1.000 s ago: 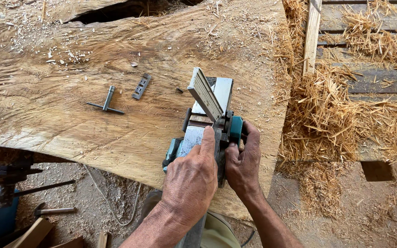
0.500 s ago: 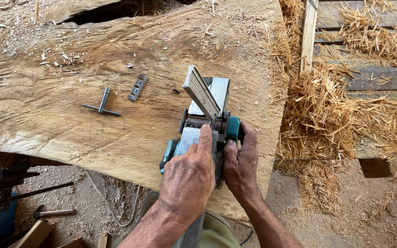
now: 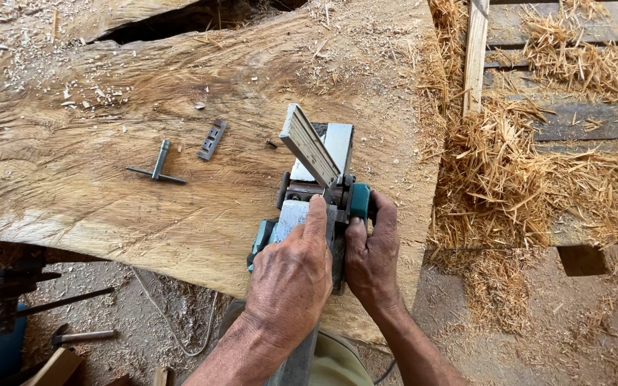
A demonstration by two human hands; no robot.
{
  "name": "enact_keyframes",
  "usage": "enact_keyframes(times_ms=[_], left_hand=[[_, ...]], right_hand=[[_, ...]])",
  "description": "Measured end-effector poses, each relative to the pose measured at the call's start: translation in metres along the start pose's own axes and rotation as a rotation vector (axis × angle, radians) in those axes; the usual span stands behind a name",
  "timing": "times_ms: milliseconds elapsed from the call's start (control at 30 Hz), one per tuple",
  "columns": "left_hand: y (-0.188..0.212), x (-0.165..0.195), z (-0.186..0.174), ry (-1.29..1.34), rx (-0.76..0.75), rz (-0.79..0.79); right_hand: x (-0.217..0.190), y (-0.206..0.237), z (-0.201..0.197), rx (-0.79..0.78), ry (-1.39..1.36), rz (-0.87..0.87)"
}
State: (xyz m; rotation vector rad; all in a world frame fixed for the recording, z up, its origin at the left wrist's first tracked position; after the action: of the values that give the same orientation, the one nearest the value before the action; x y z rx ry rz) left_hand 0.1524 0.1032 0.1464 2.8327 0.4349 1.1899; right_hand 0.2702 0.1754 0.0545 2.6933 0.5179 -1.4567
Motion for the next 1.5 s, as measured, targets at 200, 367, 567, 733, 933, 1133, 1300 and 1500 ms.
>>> enact_keyframes(times_ms=[200, 367, 567, 733, 933, 1133, 1300, 1500], left_hand=[[0.0001, 0.0017, -0.0011, -0.023, -0.004, -0.011], [-0.0007, 0.0045, -0.0031, -0.027, 0.016, 0.004], [-0.0018, 0.0042, -0.0025, -0.032, 0.012, -0.014], [0.0005, 0.0028, -0.003, -0.009, 0.008, -0.02], [0.0021, 0.0035, -0.0031, -0.023, 0.03, 0.012], [0.0013, 0.0018, -0.0015, -0.016, 0.006, -0.002], [0.0013, 0.0032, -0.004, -0.015, 0.037, 0.027], [-0.0002, 0.0025, -0.0031, -0.011, 0.039, 0.017]], right_hand=[[0.0008, -0.0009, 0.0005, -0.011, -0.022, 0.0], [0.0008, -0.0014, 0.0019, -0.024, -0.059, 0.002], [0.0014, -0.0021, 0.0024, -0.067, -0.063, 0.058], [0.001, -0.0001, 0.0015, -0.043, -0.053, 0.03], [0.0044, -0.0001, 0.0017, -0.008, 0.006, 0.011], [0.006, -0.0006, 0.0028, -0.037, 0.0, 0.063], [0.004, -0.0019, 0.0033, -0.04, -0.013, 0.073], [0.0025, -0.0029, 0.0026, -0.007, 0.005, 0.016]])
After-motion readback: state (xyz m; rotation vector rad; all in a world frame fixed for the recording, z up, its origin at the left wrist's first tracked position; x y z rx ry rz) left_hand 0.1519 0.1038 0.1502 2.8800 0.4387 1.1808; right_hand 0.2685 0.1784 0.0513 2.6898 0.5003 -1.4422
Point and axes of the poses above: each hand's wrist, its own y-axis away from the middle knuckle, its own z-axis out of the palm, x = y × z, the point moved 5 cm from there along -y, towards the middle knuckle, and after that the axes turned 12 degrees about y, right-handed, at the moved point
